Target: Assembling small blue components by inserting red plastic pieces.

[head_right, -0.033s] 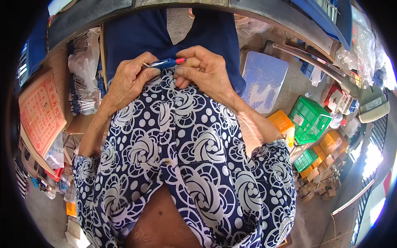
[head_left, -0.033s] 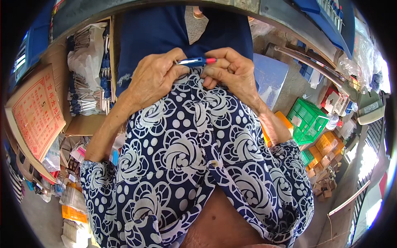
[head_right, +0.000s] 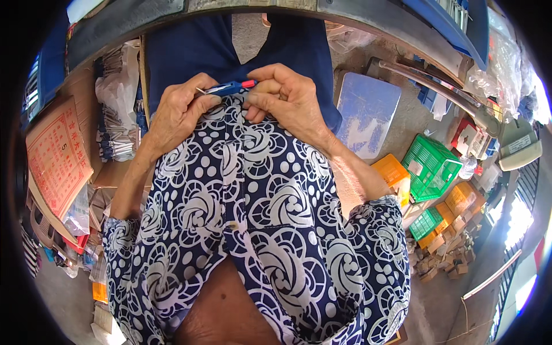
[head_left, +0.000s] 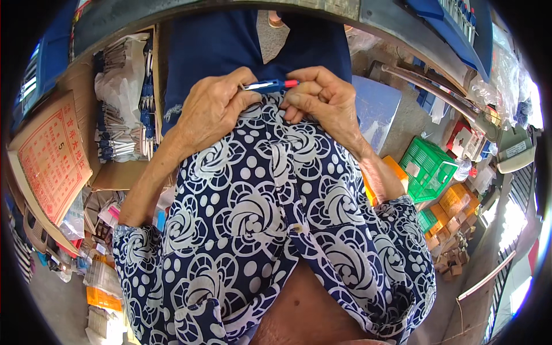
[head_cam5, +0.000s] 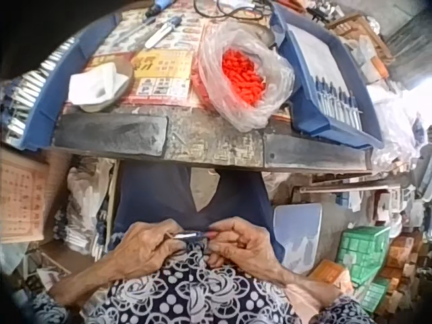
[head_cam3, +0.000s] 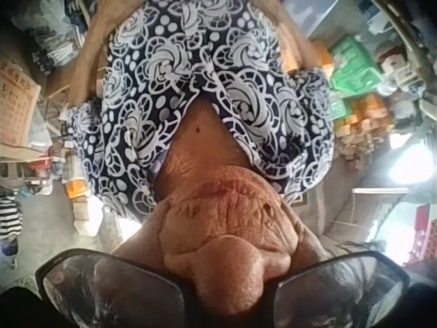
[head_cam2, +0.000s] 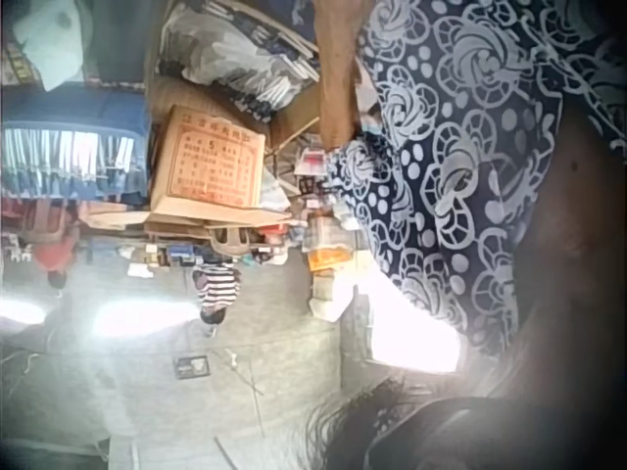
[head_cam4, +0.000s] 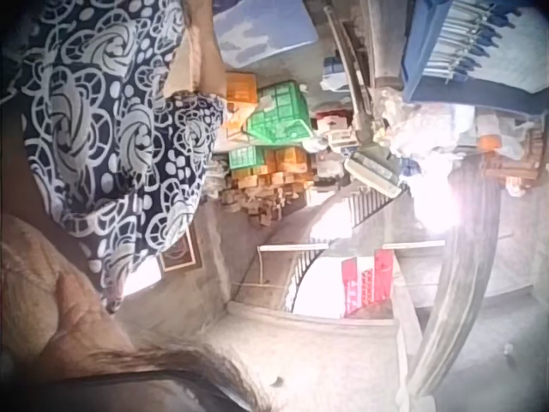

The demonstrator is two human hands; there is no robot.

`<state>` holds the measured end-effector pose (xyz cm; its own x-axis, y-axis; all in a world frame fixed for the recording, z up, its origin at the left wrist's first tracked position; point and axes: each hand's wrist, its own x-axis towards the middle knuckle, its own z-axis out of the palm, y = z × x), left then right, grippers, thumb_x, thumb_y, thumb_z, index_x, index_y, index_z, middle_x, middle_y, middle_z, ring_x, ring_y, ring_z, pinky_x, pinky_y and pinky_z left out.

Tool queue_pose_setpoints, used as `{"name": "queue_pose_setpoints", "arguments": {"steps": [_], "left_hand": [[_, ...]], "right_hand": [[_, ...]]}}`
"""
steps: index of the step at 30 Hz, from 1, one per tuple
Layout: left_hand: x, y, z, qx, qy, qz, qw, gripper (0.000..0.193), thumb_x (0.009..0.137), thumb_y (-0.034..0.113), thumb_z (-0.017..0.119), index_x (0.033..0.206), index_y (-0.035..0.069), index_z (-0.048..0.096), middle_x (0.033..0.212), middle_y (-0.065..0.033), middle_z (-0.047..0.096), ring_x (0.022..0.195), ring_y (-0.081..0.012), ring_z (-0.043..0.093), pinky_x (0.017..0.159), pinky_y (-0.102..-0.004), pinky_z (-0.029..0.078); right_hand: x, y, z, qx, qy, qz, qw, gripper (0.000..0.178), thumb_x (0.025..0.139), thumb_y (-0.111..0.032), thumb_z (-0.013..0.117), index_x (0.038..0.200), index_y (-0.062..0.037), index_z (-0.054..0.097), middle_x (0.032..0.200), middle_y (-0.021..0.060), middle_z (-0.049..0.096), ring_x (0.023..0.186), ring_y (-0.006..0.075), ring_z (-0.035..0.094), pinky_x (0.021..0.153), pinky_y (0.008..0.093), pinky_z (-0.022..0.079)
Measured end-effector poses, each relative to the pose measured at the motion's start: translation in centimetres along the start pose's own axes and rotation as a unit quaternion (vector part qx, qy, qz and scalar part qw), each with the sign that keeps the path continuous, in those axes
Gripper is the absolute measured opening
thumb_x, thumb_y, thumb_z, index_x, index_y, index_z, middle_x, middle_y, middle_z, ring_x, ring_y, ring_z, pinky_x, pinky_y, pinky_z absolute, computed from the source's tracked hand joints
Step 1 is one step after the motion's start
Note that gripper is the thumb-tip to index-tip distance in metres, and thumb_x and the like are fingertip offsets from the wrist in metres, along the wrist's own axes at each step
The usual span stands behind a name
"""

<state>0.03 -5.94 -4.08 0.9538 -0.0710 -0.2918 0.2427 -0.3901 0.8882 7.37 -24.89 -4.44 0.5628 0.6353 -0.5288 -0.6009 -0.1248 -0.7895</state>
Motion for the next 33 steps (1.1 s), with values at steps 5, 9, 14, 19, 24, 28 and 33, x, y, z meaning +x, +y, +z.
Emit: {"name": "queue_pose_setpoints", "arguments": {"steps": [5,9,14,19,24,28,33], "left_hand": [[0.1,0.1,-0.1,-0.034,0.027,0.001,0.999,0.009,0.078,0.009,0.056,0.078,0.0,0.054,0.053,-0.0106,0.051,0.044,-0.0203,0.049,0.044,-0.0309,0.035],[0.6,0.8,-0.5,-0.092,0.054,0.012,0.994,0.009,0.079,0.008,0.056,0.082,-0.001,0.054,0.052,-0.0048,0.047,0.046,-0.0084,0.04,0.043,-0.0248,0.032],[2.0,2.9,-2.1,-0.262,0.063,-0.026,0.963,0.015,0.083,0.013,0.056,0.088,0.0,0.055,0.066,0.0006,0.053,0.055,-0.0062,0.043,0.05,-0.0205,0.034],[5.3,6.2,-1.9,-0.454,0.126,0.071,0.879,0.016,0.084,0.013,0.056,0.092,0.0,0.057,0.078,-0.002,0.057,0.071,-0.0074,0.051,0.066,-0.0203,0.04],[8.3,9.4,-1.1,-0.487,0.148,0.122,0.852,0.013,0.082,0.009,0.058,0.092,0.001,0.059,0.082,-0.0012,0.057,0.075,-0.0069,0.051,0.068,-0.02,0.04],[10.4,11.5,-1.1,-0.47,0.107,0.149,0.863,0.021,0.083,0.014,0.059,0.098,0.0,0.058,0.088,-0.0006,0.056,0.08,-0.0057,0.052,0.072,-0.0187,0.041],[11.0,12.2,-3.2,-0.358,0.134,0.202,0.902,0.023,0.085,0.014,0.053,0.101,0.0,0.059,0.092,-0.0033,0.059,0.086,-0.0084,0.053,0.078,-0.0199,0.04]], "right_hand": [[0.1,-0.6,-0.4,-0.03,0.022,-0.03,0.999,0.025,0.081,-0.001,0.055,0.104,0.0064,0.049,0.077,0.014,0.062,0.061,0.0124,0.059,0.056,0.0199,0.048],[0.3,-1.4,-0.4,-0.021,0.014,-0.046,0.999,0.024,0.082,-0.002,0.055,0.104,0.005,0.049,0.077,0.0131,0.061,0.061,0.0119,0.058,0.055,0.0202,0.047],[1.3,-3.4,-0.1,0.011,0.014,-0.076,0.997,0.025,0.081,-0.003,0.056,0.105,0.0045,0.049,0.079,0.0126,0.061,0.062,0.0125,0.057,0.053,0.0205,0.046],[2.2,-5.5,1.3,-0.031,0.056,-0.197,0.978,0.029,0.079,-0.003,0.06,0.106,0.0025,0.05,0.086,0.0092,0.061,0.064,0.0086,0.054,0.05,0.0179,0.042],[3.0,-8.1,2.1,-0.032,0.062,-0.273,0.96,0.029,0.078,-0.003,0.062,0.105,0.002,0.052,0.086,0.0028,0.059,0.07,0.0065,0.053,0.061,0.0181,0.043],[3.2,-10.6,1.3,-0.056,0.177,-0.33,0.926,0.013,0.076,-0.003,0.065,0.087,0.0026,0.06,0.073,-0.0012,0.056,0.065,0.0036,0.049,0.057,0.0166,0.04],[1.6,-14.9,-5.2,-0.153,0.284,-0.372,0.87,0.013,0.076,-0.008,0.062,0.086,0.0011,0.063,0.066,-0.0013,0.056,0.055,0.0026,0.045,0.048,0.0153,0.033]]}}
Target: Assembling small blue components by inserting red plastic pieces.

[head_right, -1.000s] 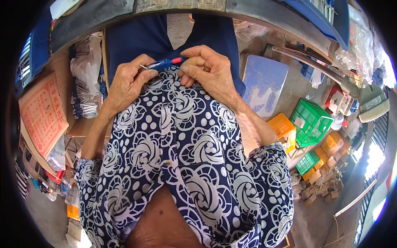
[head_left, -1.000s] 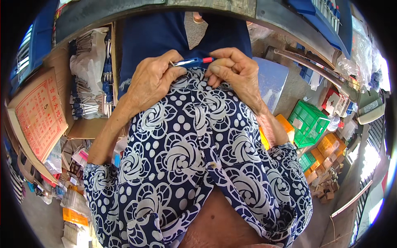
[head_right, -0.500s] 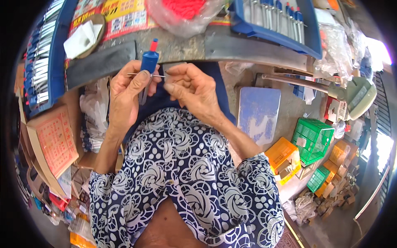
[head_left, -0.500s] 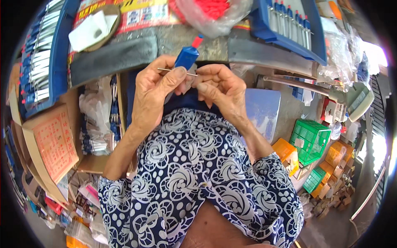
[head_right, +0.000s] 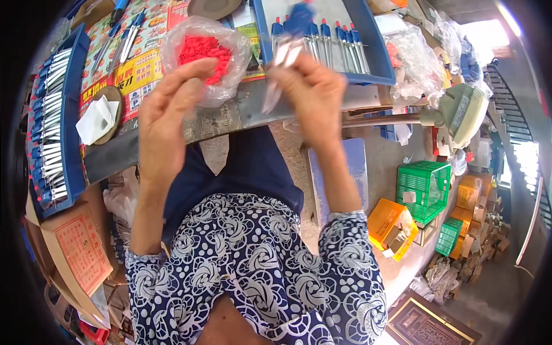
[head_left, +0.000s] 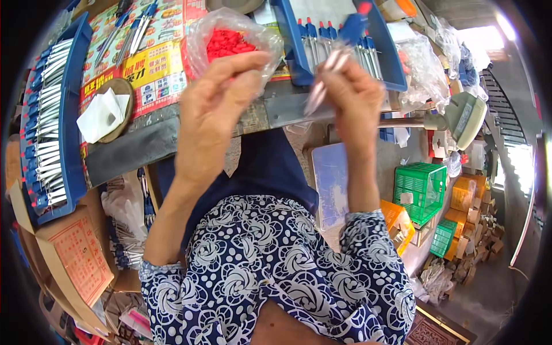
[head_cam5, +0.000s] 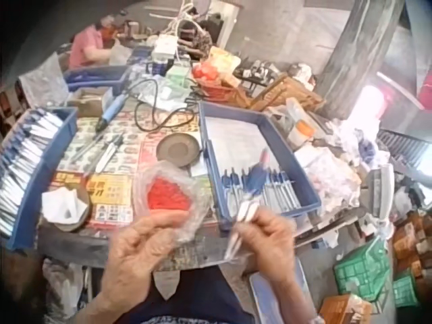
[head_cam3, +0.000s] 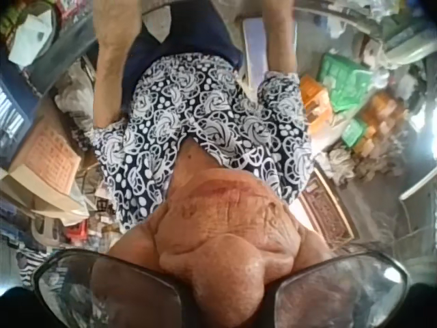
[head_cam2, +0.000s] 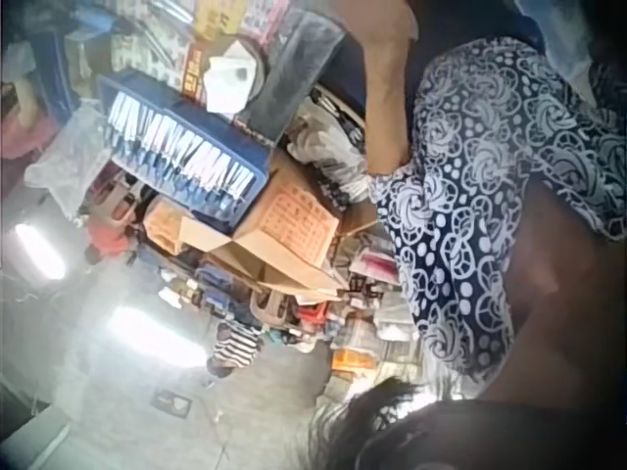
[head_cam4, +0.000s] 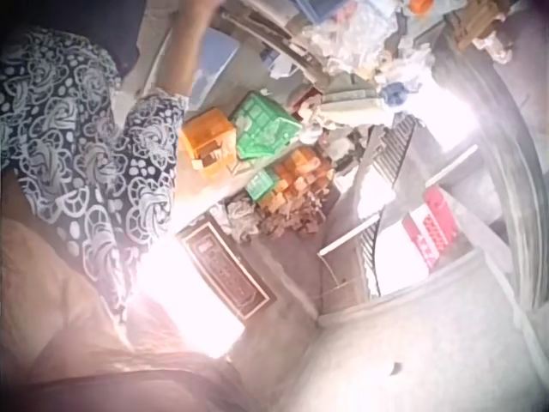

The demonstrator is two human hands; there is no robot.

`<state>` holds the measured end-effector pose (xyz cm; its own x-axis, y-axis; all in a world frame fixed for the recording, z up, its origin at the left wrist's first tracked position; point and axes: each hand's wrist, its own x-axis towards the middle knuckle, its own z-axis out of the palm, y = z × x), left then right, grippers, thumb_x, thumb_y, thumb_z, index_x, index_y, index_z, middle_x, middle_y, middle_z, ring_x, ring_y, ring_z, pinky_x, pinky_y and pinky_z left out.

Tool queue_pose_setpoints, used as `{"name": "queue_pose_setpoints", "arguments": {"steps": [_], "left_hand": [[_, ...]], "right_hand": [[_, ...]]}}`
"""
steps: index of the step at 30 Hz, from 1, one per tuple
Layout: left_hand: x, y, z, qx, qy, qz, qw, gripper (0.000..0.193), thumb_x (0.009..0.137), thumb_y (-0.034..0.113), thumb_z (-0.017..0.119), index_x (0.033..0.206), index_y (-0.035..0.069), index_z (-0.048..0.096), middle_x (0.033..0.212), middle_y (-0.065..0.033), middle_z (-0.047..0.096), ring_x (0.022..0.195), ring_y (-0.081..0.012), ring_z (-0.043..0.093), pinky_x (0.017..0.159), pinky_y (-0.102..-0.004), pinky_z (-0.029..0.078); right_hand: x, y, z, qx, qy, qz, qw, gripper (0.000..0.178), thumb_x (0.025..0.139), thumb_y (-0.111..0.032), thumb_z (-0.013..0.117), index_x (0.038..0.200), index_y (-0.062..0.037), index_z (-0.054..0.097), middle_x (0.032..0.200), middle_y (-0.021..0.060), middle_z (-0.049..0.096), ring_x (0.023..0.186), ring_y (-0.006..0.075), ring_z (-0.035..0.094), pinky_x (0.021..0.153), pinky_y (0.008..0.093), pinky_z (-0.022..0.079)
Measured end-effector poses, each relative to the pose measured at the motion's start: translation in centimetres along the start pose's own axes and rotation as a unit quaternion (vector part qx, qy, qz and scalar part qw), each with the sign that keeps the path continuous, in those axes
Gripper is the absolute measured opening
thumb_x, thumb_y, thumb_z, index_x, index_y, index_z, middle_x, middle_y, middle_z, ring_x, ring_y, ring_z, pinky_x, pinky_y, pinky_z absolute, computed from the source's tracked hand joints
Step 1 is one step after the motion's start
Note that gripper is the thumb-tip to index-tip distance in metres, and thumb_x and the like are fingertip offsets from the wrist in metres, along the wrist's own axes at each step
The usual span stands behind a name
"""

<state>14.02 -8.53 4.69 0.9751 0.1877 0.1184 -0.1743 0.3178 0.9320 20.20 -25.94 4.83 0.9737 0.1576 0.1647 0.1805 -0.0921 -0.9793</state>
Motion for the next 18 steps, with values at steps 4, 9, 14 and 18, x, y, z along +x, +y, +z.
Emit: {"name": "queue_pose_setpoints", "arguments": {"steps": [4,9,14,18], "left_hand": [[-0.5,1.2,-3.6,0.042,0.017,0.006,0.999,0.021,0.084,0.01,0.052,0.099,-0.001,0.059,0.091,-0.004,0.061,0.086,-0.0082,0.054,0.078,-0.0208,0.04],[-1.3,2.1,-8.1,0.1,0.1,0.039,0.989,0.021,0.081,0.009,0.054,0.099,-0.002,0.059,0.089,-0.0049,0.062,0.083,-0.0093,0.055,0.072,-0.02,0.039],[-1.6,3.3,-12.0,0.151,0.159,0.031,0.975,0.02,0.079,0.008,0.053,0.096,0.0,0.061,0.084,-0.0031,0.061,0.077,-0.0076,0.055,0.066,-0.0193,0.039],[-0.8,4.1,-14.5,0.267,0.193,0.032,0.944,0.019,0.077,0.008,0.052,0.09,-0.001,0.062,0.075,-0.0021,0.061,0.066,-0.0062,0.053,0.059,-0.0183,0.04]], "right_hand": [[7.1,0.1,-8.3,-0.144,-0.008,0.023,0.989,0.009,0.077,-0.011,0.062,0.079,-0.0024,0.061,0.056,-0.0067,0.045,0.045,0.0003,0.03,0.04,0.017,0.02],[13.7,3.7,-14.0,-0.234,-0.07,0.142,0.959,0.02,0.076,-0.008,0.058,0.06,-0.0106,0.046,0.051,-0.0082,0.036,0.041,0.0007,0.025,0.037,0.0183,0.015],[14.5,7.0,-16.3,-0.312,-0.12,0.185,0.924,0.024,0.074,-0.008,0.057,0.055,-0.0115,0.042,0.048,-0.0064,0.035,0.039,0.0037,0.029,0.036,0.0207,0.019],[14.6,8.1,-16.9,-0.304,-0.139,0.231,0.914,0.026,0.075,-0.009,0.058,0.054,-0.0119,0.042,0.047,-0.0056,0.035,0.038,0.0046,0.03,0.036,0.021,0.021]]}}
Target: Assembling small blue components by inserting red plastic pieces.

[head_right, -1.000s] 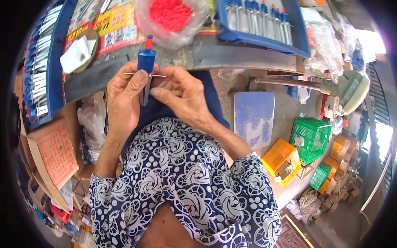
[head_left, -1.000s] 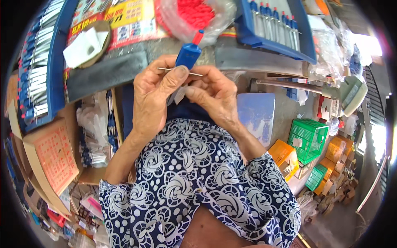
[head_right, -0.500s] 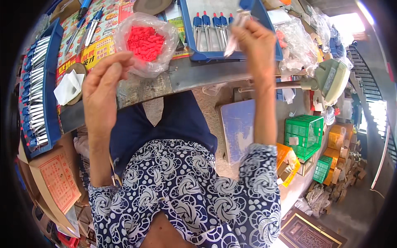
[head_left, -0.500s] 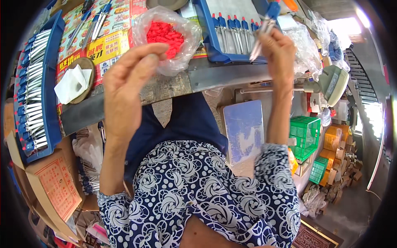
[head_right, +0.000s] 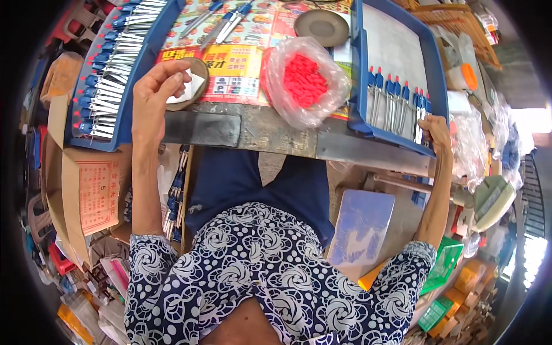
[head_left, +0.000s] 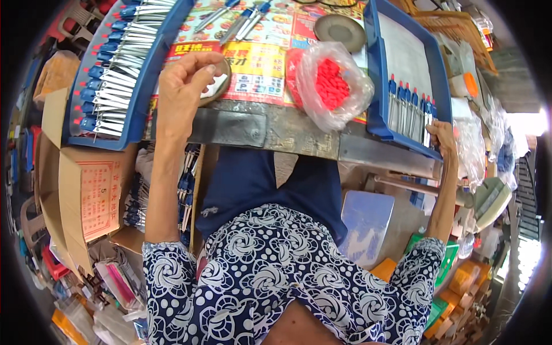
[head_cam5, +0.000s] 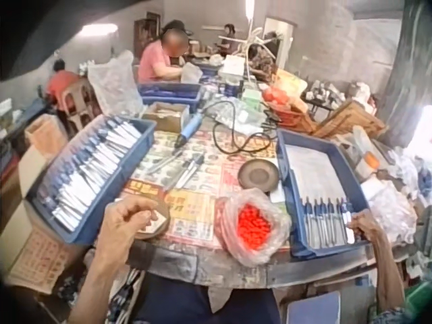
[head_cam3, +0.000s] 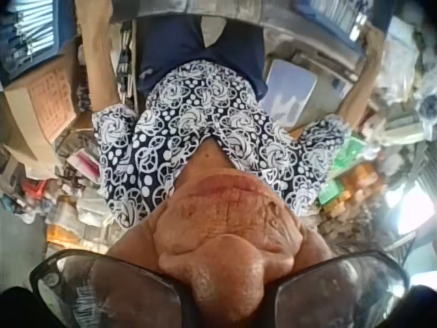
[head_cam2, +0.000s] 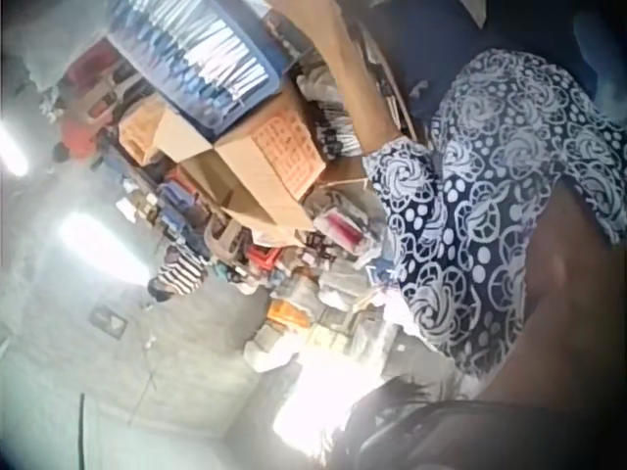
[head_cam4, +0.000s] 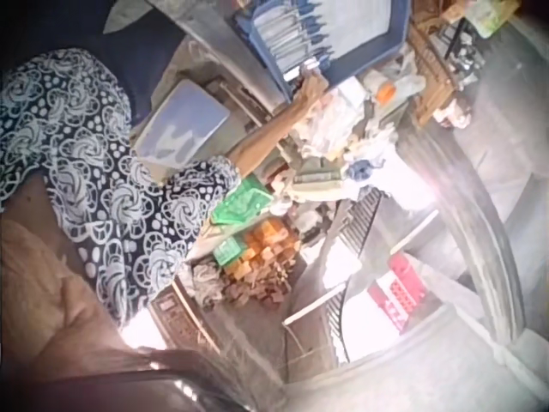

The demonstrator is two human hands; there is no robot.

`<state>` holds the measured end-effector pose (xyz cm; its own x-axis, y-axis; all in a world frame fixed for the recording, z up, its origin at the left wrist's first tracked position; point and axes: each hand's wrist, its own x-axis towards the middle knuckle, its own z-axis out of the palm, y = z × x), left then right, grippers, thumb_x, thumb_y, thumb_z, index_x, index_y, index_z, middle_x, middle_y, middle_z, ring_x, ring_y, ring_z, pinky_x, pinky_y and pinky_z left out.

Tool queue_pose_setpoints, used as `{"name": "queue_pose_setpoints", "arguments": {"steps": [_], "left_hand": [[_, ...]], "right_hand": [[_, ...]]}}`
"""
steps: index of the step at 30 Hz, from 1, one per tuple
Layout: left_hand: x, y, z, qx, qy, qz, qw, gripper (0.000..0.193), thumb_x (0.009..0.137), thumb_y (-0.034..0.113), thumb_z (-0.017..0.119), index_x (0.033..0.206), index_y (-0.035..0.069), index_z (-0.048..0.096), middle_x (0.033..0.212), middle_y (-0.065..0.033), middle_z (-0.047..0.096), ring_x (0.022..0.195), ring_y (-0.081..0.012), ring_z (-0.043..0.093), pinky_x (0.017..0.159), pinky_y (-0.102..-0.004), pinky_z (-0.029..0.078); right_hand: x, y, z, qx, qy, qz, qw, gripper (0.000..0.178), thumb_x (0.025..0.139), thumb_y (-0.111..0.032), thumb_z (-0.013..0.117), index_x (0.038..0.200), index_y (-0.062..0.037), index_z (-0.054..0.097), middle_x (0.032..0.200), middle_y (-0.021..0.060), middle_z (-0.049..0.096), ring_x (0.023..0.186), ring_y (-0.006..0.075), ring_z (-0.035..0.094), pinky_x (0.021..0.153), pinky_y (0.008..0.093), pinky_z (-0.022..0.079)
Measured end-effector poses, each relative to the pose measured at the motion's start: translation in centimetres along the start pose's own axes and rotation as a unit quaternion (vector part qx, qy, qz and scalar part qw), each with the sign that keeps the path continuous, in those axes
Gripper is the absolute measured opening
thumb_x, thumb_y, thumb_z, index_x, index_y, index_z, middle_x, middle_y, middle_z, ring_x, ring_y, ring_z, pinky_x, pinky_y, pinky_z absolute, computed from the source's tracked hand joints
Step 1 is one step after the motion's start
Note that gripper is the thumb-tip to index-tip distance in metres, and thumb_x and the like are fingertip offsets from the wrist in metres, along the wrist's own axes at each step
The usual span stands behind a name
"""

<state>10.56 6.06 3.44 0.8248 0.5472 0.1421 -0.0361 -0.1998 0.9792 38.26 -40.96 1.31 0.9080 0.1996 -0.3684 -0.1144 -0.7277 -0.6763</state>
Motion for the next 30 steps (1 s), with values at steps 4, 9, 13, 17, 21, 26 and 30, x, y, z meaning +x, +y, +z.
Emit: {"name": "queue_pose_setpoints", "arguments": {"steps": [4,9,13,17,21,26,30], "left_hand": [[3.7,-1.2,-0.3,0.135,0.017,0.05,0.989,0.02,0.076,0.01,0.05,0.089,0.001,0.062,0.074,-0.0076,0.062,0.067,-0.0122,0.058,0.061,-0.025,0.044],[10.7,-3.2,1.1,0.302,0.027,0.119,0.946,0.024,0.075,0.015,0.048,0.09,0.005,0.063,0.079,-0.017,0.062,0.073,-0.0299,0.06,0.066,-0.0358,0.047],[14.5,-4.9,2.6,0.455,0.028,0.024,0.89,0.022,0.072,0.019,0.052,0.087,0.007,0.062,0.082,-0.0164,0.062,0.075,-0.0289,0.059,0.069,-0.0351,0.045],[16.0,-6.0,3.1,0.444,-0.037,-0.01,0.895,0.029,0.071,0.018,0.05,0.087,-0.004,0.061,0.091,-0.0272,0.058,0.087,-0.0393,0.057,0.074,-0.0427,0.046],[17.2,-8.4,2.8,0.421,-0.034,0.025,0.906,0.027,0.067,0.016,0.056,0.082,-0.006,0.061,0.087,-0.0261,0.06,0.083,-0.0397,0.059,0.073,-0.0436,0.047],[20.0,-12.2,0.8,0.322,-0.179,0.186,0.911,0.015,0.064,0.012,0.062,0.054,0.002,0.055,0.051,-0.0029,0.051,0.047,-0.0101,0.046,0.043,-0.0272,0.034],[20.9,-12.7,-0.3,0.08,-0.209,-0.034,0.974,0.006,0.067,0.008,0.064,0.067,0.004,0.061,0.061,-0.0029,0.056,0.05,-0.0102,0.048,0.045,-0.0262,0.036]], "right_hand": [[0.1,-0.1,-0.2,0.007,-0.014,0.011,1.0,0.024,0.077,-0.01,0.058,0.056,-0.0116,0.045,0.048,-0.0063,0.039,0.038,0.0033,0.033,0.035,0.0184,0.023],[-0.1,0.5,-0.1,0.021,0.004,0.012,1.0,0.021,0.078,-0.017,0.06,0.06,-0.0092,0.051,0.049,-0.0043,0.045,0.038,0.0044,0.042,0.035,0.0168,0.029],[0.1,1.4,0.2,-0.001,0.094,-0.034,0.995,0.021,0.077,-0.016,0.057,0.062,-0.0016,0.054,0.05,0.0037,0.051,0.037,0.0094,0.048,0.035,0.0201,0.034],[-0.4,0.7,0.8,-0.057,0.162,-0.122,0.978,0.019,0.081,-0.014,0.053,0.07,0.0014,0.055,0.054,0.0034,0.051,0.041,0.0087,0.046,0.04,0.0205,0.036],[-2.5,-2.2,3.1,-0.003,0.244,-0.196,0.95,0.015,0.081,-0.011,0.054,0.081,0.0033,0.058,0.058,0.0034,0.053,0.052,0.0074,0.048,0.049,0.0198,0.037],[-6.2,-7.8,8.3,0.059,0.255,-0.289,0.921,0.015,0.08,-0.006,0.055,0.091,0.0031,0.059,0.068,0.0037,0.057,0.059,0.0072,0.052,0.051,0.0183,0.038],[-8.5,-11.6,13.0,0.103,0.182,-0.334,0.919,0.014,0.079,-0.004,0.056,0.092,0.0023,0.06,0.072,0.0036,0.06,0.061,0.0065,0.053,0.053,0.018,0.04]]}}
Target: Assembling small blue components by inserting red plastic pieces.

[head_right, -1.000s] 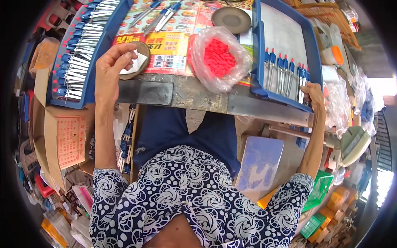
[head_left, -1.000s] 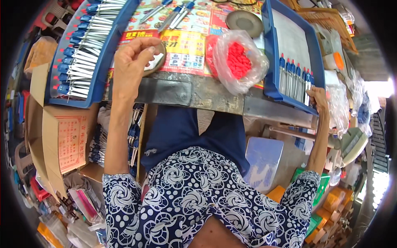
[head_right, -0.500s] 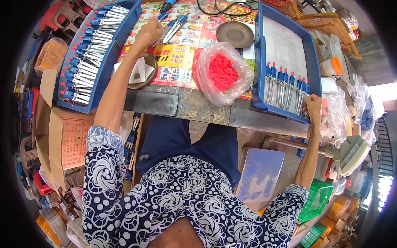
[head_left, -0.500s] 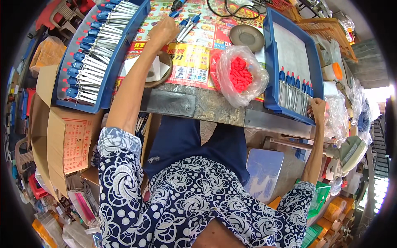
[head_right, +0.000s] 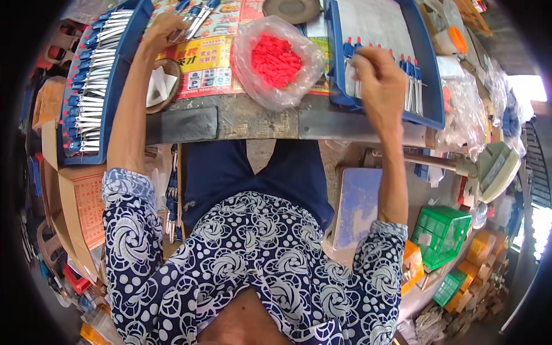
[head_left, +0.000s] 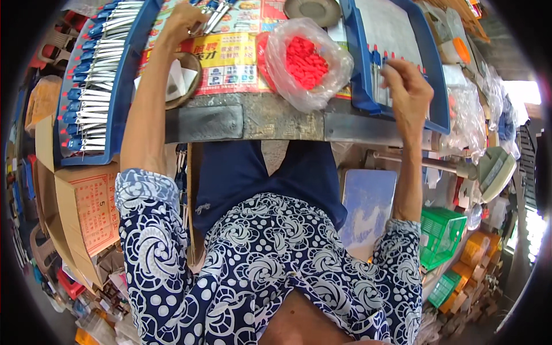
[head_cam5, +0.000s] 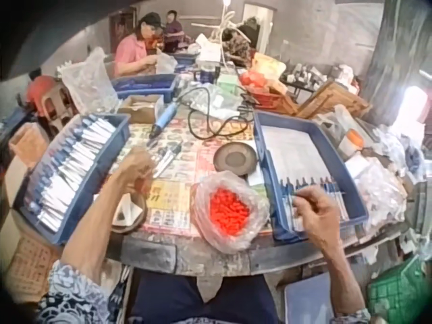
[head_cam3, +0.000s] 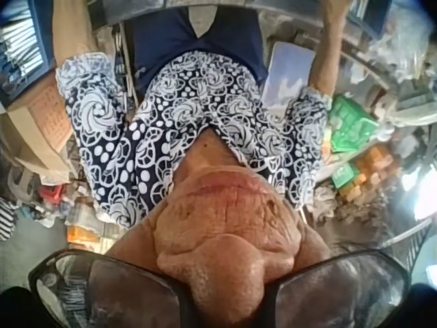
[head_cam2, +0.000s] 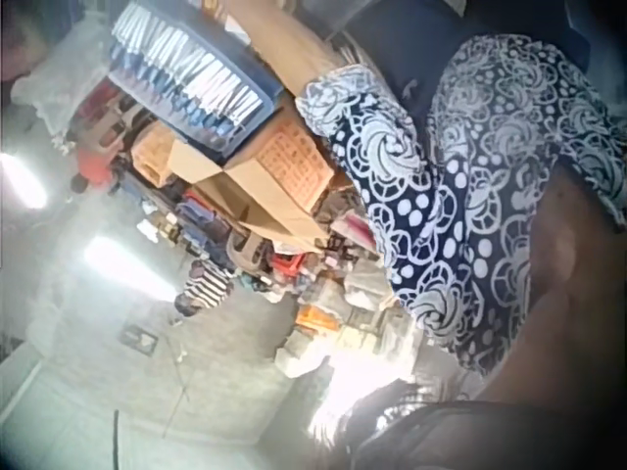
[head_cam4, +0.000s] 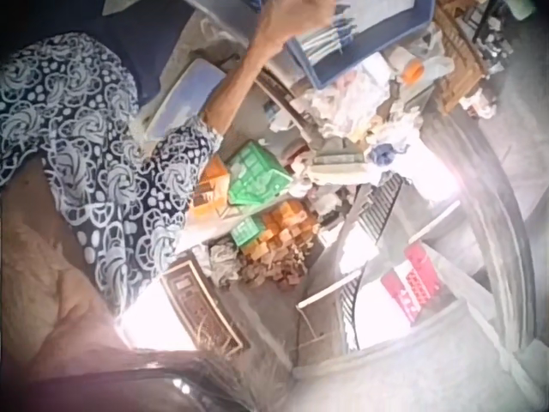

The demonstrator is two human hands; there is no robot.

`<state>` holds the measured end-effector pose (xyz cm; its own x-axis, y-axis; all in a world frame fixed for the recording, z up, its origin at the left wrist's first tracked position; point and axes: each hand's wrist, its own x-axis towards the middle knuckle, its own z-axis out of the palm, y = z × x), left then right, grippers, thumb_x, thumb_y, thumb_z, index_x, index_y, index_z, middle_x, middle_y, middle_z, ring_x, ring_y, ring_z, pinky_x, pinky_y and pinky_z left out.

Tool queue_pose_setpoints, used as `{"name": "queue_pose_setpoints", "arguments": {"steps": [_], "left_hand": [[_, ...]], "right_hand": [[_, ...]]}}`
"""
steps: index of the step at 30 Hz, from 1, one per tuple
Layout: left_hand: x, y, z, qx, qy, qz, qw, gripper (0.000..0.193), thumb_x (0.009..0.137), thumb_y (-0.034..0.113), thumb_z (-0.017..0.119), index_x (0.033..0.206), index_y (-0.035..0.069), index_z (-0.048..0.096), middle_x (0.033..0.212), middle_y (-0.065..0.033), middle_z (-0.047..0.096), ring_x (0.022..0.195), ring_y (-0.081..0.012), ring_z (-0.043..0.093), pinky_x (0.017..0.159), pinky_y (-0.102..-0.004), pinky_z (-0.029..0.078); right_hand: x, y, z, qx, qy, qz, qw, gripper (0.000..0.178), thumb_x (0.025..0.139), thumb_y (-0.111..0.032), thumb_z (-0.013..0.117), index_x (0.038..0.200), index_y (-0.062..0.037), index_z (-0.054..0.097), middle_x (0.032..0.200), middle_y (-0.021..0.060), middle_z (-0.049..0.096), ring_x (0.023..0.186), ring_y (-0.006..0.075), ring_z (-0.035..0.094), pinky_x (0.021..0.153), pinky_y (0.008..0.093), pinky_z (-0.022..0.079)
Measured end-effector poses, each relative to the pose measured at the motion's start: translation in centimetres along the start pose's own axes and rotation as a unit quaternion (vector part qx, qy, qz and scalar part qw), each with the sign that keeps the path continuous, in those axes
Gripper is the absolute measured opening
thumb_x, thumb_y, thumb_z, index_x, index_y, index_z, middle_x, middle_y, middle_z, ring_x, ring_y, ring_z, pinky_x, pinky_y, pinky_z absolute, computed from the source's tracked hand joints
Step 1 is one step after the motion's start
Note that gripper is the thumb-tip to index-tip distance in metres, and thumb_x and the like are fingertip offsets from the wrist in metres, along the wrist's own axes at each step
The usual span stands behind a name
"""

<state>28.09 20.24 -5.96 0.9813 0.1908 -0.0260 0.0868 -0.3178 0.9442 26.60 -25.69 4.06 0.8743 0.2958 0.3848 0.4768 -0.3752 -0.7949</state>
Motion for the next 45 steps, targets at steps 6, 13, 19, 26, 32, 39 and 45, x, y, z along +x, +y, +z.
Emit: {"name": "queue_pose_setpoints", "arguments": {"steps": [6,13,19,26,32,39,45], "left_hand": [[-0.5,0.9,0.2,-0.049,0.049,-0.097,0.993,0.01,0.07,0.01,0.063,0.076,0.003,0.062,0.071,-0.0048,0.061,0.061,-0.0109,0.055,0.053,-0.0231,0.04],[-1.9,1.6,0.1,0.055,0.149,-0.031,0.987,0.014,0.073,0.01,0.058,0.085,0.001,0.058,0.07,-0.0056,0.06,0.063,-0.0136,0.056,0.055,-0.025,0.042],[-7.0,6.2,1.6,-0.147,0.09,-0.014,0.985,0.012,0.074,0.008,0.059,0.084,0.001,0.056,0.069,-0.0074,0.059,0.062,-0.0178,0.057,0.054,-0.0277,0.045],[-14.5,10.2,1.3,-0.332,0.072,-0.061,0.939,0.013,0.074,0.005,0.057,0.084,0.0,0.052,0.07,-0.0104,0.058,0.062,-0.0218,0.059,0.054,-0.03,0.049],[-19.5,12.4,-0.9,-0.286,0.048,-0.066,0.955,0.01,0.074,0.004,0.055,0.082,0.001,0.05,0.076,-0.0129,0.058,0.055,-0.0177,0.052,0.05,-0.0263,0.042],[-22.3,12.6,-0.2,0.584,0.091,0.058,0.805,0.012,0.08,0.009,0.049,0.091,0.006,0.049,0.069,-0.0167,0.056,0.07,-0.0296,0.057,0.059,-0.0397,0.042],[-21.6,12.2,0.6,0.671,0.035,0.038,0.74,0.027,0.076,0.001,0.046,0.1,0.009,0.057,0.078,-0.0163,0.062,0.074,-0.0311,0.061,0.063,-0.0417,0.047]], "right_hand": [[-0.5,-1.5,6.4,-0.023,-0.15,-0.035,0.988,0.013,0.079,-0.004,0.056,0.09,0.0015,0.059,0.076,0.0082,0.061,0.062,0.0144,0.057,0.057,0.0255,0.045],[-0.3,-0.2,10.0,-0.325,-0.114,-0.151,0.926,0.029,0.074,-0.001,0.049,0.103,0.0021,0.047,0.092,0.0215,0.054,0.078,0.0399,0.056,0.065,0.0429,0.048],[0.1,0.4,11.4,-0.393,-0.142,-0.157,0.895,0.021,0.073,0.0,0.046,0.095,0.0024,0.046,0.094,0.0231,0.053,0.072,0.0394,0.059,0.062,0.0426,0.049],[0.7,0.5,12.1,-0.372,-0.14,-0.157,0.904,0.013,0.075,0.0,0.045,0.087,0.0041,0.047,0.088,0.0254,0.054,0.075,0.0408,0.057,0.065,0.0453,0.047],[0.1,-0.2,12.0,-0.384,-0.155,-0.129,0.901,0.013,0.076,-0.002,0.045,0.088,0.0033,0.047,0.087,0.0259,0.054,0.075,0.0414,0.057,0.065,0.0458,0.047],[-0.3,-0.2,11.8,-0.362,-0.132,-0.148,0.911,0.015,0.073,-0.002,0.05,0.087,0.0013,0.046,0.088,0.0242,0.053,0.071,0.0415,0.058,0.06,0.0469,0.048],[-0.5,0.1,11.5,-0.305,-0.108,-0.155,0.933,0.013,0.08,-0.008,0.049,0.088,0.0006,0.044,0.084,0.0249,0.055,0.071,0.0413,0.057,0.06,0.0462,0.048]]}}
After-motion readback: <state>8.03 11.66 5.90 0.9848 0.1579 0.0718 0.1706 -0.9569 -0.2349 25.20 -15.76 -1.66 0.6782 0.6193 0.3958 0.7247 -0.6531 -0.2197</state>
